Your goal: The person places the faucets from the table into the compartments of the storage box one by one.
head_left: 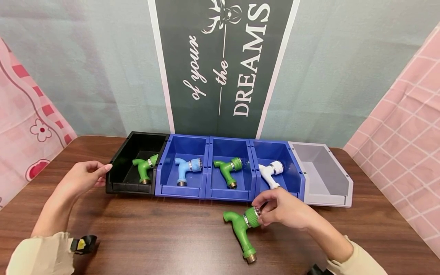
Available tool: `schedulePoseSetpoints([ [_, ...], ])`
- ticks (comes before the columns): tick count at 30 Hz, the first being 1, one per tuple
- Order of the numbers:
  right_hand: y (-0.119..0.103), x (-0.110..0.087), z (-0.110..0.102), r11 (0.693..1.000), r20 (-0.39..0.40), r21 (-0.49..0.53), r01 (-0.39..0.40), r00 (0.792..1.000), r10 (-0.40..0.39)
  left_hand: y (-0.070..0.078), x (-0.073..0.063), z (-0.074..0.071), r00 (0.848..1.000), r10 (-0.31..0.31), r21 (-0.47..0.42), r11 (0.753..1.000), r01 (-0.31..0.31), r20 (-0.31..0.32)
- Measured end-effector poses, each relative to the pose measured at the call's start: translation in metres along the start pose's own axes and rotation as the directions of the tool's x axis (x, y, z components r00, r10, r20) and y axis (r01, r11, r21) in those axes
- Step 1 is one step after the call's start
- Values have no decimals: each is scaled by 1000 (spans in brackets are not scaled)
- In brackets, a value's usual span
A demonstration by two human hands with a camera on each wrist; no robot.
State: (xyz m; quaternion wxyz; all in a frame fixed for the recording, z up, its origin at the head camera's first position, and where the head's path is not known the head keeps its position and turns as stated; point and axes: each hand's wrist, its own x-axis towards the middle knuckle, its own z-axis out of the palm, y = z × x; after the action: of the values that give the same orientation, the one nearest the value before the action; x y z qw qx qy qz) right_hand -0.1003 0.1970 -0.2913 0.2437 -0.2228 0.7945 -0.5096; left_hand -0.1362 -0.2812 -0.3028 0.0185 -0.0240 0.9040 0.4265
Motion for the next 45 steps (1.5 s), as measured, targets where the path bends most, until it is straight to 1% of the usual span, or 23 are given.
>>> schedulePoseSetpoints([
  [5, 0, -2, -2, 1000, -1, -6, -3, 1000, 3, 1, -1, 0, 1000, -8, 6, 1000, 8, 3],
  [8, 0, -3, -3, 999, -9, -30, -11, 1000, 11, 2, -2, -1, 1000, -12, 15, 1000, 12, 6],
  [14, 0, -5, -6, 1000, -14, -18, 6, 1000, -6, 1, -2, -1, 1000, -10, 28, 1000, 10, 2],
  [17, 1, -6, -8, 1000, -16, -22, 8, 1000, -9, 0, -1, -1, 1000, -7, 21, 1000, 7, 5],
  [25, -1, -13, -19, 996, -37, -91, -20, 999, 16, -1, -2, 0, 1000, -4, 18, 1000, 4, -4],
  [31, -1, -17, -28, 993, -46, -118, -15, 999, 9, -1, -2, 0, 1000, -4, 13, 1000, 4, -1],
  [34, 1, -18, -32, 995, -38, -99, -5, 999, 1, -1, -2, 0, 1000, -9, 13, 1000, 9, -1],
  [38, 3, -21, -39, 999, -21, -39, 21, 1000, -22, 0, -2, 0, 1000, -12, 9, 1000, 12, 2],
  [41, 4, -23, -43, 999, -14, -20, 42, 999, -42, 0, -2, 0, 1000, -7, 7, 1000, 7, 0],
  [45, 5, -26, -49, 998, -10, -23, 53, 999, -53, -1, -1, -1, 1000, -1, 17, 1000, 1, -6],
])
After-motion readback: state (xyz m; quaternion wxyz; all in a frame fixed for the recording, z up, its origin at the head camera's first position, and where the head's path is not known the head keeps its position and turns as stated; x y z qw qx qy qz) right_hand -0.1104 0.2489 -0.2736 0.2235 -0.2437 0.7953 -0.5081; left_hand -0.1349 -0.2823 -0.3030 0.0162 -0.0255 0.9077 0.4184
